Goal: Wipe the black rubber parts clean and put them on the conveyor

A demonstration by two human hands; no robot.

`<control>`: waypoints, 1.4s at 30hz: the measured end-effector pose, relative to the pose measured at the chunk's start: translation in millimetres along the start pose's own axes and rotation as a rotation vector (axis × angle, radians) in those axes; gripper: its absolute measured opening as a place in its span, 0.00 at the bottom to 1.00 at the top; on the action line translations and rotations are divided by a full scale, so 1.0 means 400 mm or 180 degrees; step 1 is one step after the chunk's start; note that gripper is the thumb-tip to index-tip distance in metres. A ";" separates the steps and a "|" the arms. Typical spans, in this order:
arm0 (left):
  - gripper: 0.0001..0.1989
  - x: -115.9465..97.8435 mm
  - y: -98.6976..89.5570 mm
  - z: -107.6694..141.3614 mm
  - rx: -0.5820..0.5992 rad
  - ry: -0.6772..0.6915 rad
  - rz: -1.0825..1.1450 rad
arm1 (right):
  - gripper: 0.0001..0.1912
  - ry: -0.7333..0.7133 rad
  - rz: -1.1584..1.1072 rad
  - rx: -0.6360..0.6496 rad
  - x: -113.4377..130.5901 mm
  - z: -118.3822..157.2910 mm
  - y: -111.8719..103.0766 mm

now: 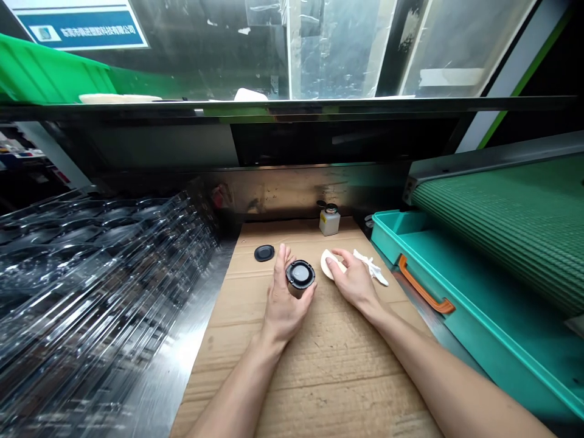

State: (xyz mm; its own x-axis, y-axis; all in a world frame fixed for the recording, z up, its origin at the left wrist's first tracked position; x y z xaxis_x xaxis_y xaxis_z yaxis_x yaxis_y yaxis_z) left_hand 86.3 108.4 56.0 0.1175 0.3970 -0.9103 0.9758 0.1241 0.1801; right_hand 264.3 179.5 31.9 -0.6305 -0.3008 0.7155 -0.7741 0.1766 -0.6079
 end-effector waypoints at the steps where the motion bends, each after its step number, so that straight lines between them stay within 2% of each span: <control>1: 0.46 -0.006 0.000 0.001 -0.0052 0.0026 0.0053 | 0.19 -0.0017 0.0045 0.0065 -0.002 0.002 0.006; 7: 0.45 -0.030 -0.002 0.010 -0.0274 0.0349 0.0110 | 0.18 -0.0046 0.0414 0.0286 -0.002 0.011 0.028; 11: 0.46 -0.035 -0.001 0.016 -0.0103 0.0694 -0.0300 | 0.18 -0.0048 0.0472 0.0278 -0.002 0.011 0.030; 13: 0.44 -0.029 -0.006 0.015 -0.0013 0.0676 -0.0509 | 0.18 -0.0041 0.0498 0.0281 -0.001 0.010 0.029; 14: 0.40 -0.024 -0.010 0.013 0.0043 0.0592 -0.0626 | 0.18 -0.0042 0.0511 0.0285 -0.001 0.011 0.028; 17: 0.15 0.002 -0.029 0.000 0.0153 0.0069 -0.1154 | 0.18 -0.0056 0.0541 0.0279 0.000 0.011 0.027; 18: 0.12 0.011 -0.038 -0.006 0.0163 -0.0110 -0.1352 | 0.17 -0.0053 0.0549 0.0272 0.000 0.011 0.027; 21: 0.15 0.025 -0.060 -0.024 0.0232 -0.0357 -0.1756 | 0.18 -0.0036 0.0567 0.0263 -0.002 0.011 0.028; 24: 0.12 0.034 -0.074 -0.038 0.0671 -0.0407 -0.2123 | 0.18 -0.0015 0.0593 0.0279 -0.005 0.011 0.030; 27: 0.13 0.045 -0.098 -0.042 0.1114 -0.0554 -0.2841 | 0.17 0.0027 0.0616 0.0288 -0.006 0.011 0.030; 29: 0.22 0.041 -0.120 -0.042 0.1037 -0.0609 -0.3322 | 0.17 0.0034 0.0625 0.0291 -0.004 0.011 0.029; 31: 0.31 0.030 -0.138 -0.040 0.0778 -0.0660 -0.3705 | 0.17 0.0026 0.0640 0.0289 -0.002 0.012 0.027; 33: 0.36 0.024 -0.140 -0.034 0.0627 -0.0705 -0.4009 | 0.17 0.0033 0.0663 0.0283 0.001 0.012 0.026; 35: 0.34 0.023 -0.124 -0.027 0.0731 -0.0628 -0.4184 | 0.17 0.0070 0.0693 0.0286 0.003 0.012 0.025; 39: 0.23 0.022 -0.088 -0.024 0.1232 -0.0448 -0.4182 | 0.18 0.0125 0.0728 0.0365 0.004 0.009 0.027; 42: 0.21 -0.022 -0.096 -0.028 0.1472 -0.0333 -0.4145 | 0.18 0.0147 0.0759 0.0401 0.004 0.008 0.028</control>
State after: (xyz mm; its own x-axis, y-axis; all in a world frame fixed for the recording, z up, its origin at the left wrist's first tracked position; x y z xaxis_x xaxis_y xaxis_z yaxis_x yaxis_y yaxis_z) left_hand 46.0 110.3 61.1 -0.9225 0.1573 -0.3525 0.3613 0.0310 -0.9319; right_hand 254.8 178.2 25.0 -0.7983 -0.2212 0.5601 -0.5921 0.1186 -0.7971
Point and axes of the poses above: each hand's wrist, its own z-axis away from the middle knuckle, its own y-axis out of the palm, x = y × z, the point moved 5 cm from there along -z, towards the middle knuckle, and after that the axes turned 5 degrees about x, right-handed, at the moved point
